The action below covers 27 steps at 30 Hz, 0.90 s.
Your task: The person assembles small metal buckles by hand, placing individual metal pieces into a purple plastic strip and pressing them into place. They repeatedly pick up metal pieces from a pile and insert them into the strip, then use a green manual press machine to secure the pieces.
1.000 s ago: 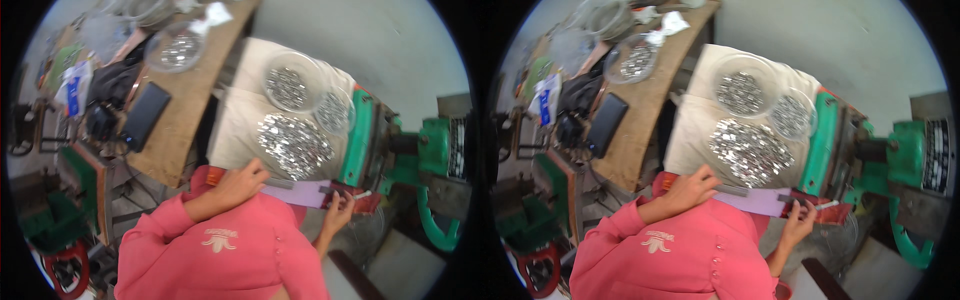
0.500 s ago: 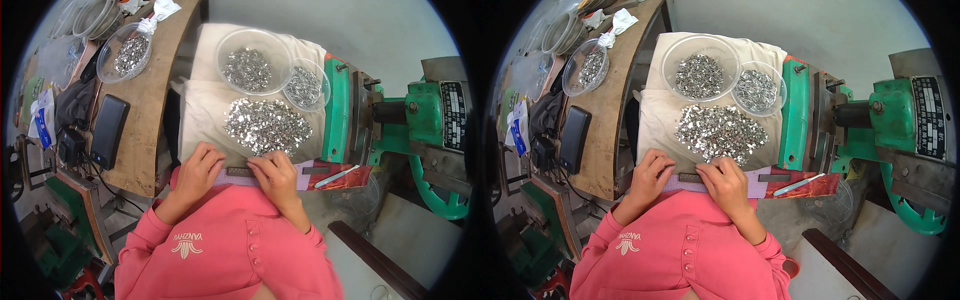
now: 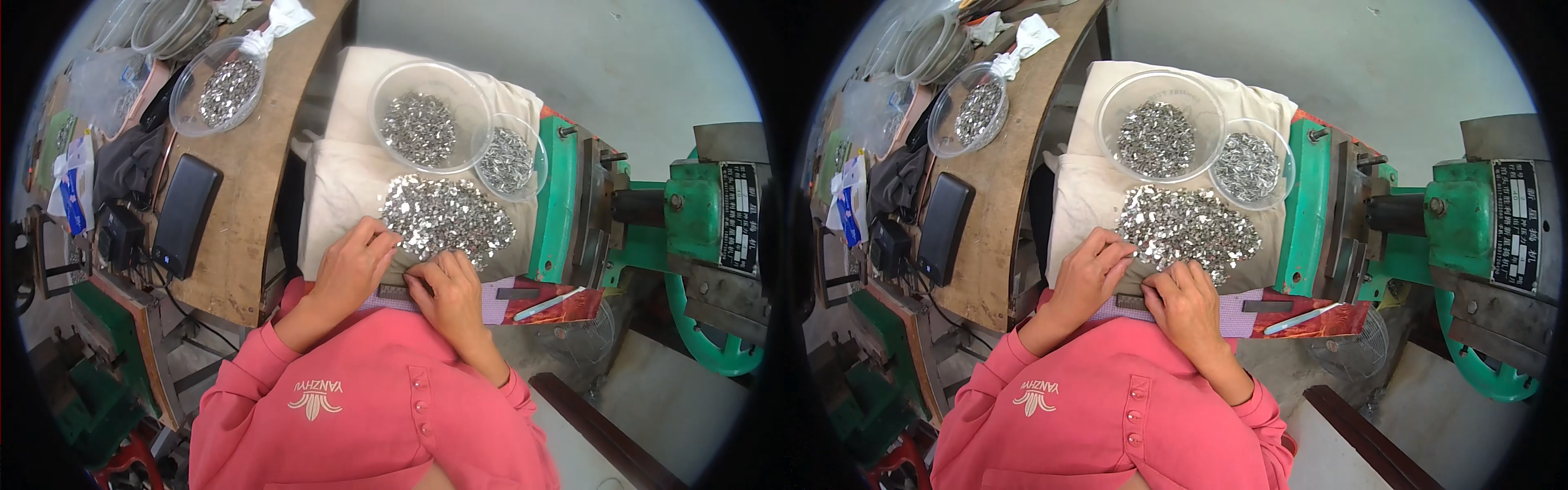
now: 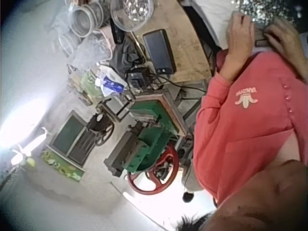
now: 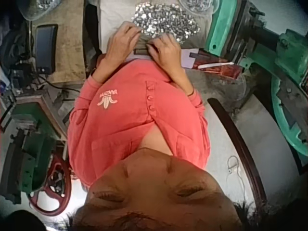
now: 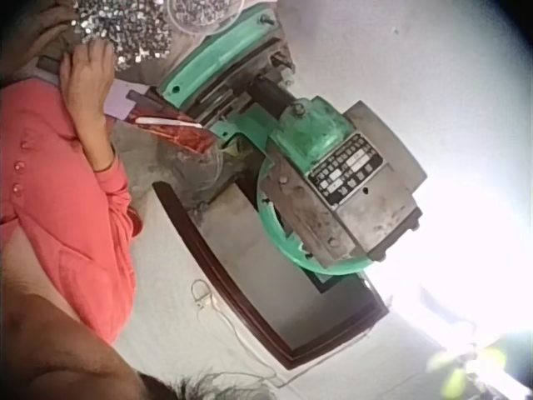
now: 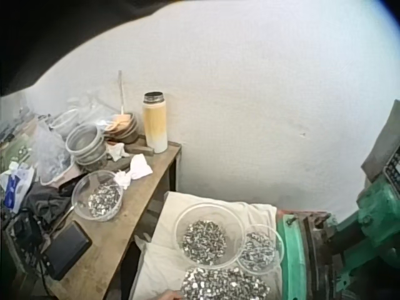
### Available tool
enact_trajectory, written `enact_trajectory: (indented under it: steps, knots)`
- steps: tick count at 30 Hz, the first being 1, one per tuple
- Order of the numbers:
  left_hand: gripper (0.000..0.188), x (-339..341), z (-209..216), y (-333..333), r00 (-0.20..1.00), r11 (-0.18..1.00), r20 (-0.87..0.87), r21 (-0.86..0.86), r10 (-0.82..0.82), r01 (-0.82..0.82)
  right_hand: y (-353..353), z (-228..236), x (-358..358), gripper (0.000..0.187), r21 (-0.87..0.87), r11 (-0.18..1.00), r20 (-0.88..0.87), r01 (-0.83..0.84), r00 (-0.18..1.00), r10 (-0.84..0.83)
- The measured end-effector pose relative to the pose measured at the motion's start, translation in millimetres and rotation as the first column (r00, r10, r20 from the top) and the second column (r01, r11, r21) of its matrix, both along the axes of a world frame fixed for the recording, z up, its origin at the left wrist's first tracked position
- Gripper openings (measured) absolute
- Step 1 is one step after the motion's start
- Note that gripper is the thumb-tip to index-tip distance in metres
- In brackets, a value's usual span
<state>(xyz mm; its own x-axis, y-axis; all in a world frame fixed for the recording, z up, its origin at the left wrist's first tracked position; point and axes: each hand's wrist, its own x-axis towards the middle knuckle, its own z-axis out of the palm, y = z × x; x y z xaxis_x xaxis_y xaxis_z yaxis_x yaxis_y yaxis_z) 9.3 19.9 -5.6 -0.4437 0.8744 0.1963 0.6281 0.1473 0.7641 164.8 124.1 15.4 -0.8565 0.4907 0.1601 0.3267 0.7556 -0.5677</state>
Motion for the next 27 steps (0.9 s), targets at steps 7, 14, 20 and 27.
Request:
enact_trajectory:
  steps: [7, 14, 20, 27]
  knots:
    - [0.012, -1.8, -1.4, 4.6, 1.0, 0.999, 0.016, -0.037, -0.009, 0.01, 46.2, 21.9, 5.4, 0.011, 0.132, 0.97, -0.184, 0.202, 0.967, -0.176]
    - [0.01, -1.1, 0.0, 5.3, 0.999, 1.0, 0.044, -0.011, 0.02, -0.019, 109.7, 41.7, -19.6, 0.013, 0.323, 0.898, -0.235, 0.299, 0.944, -0.23]
    - [0.011, -0.2, -1.8, -4.0, 0.998, 0.999, 0.043, -0.005, 0.049, -0.049, 61.1, 22.9, -15.0, 0.016, 0.168, 0.983, -0.169, 0.076, 0.984, -0.047]
    - [0.012, -3.3, 2.9, -22.0, 0.998, 0.998, 0.048, -0.051, 0.035, -0.033, 18.4, -0.3, -13.7, 0.019, 0.042, 0.999, -0.119, 0.027, 0.993, -0.022]
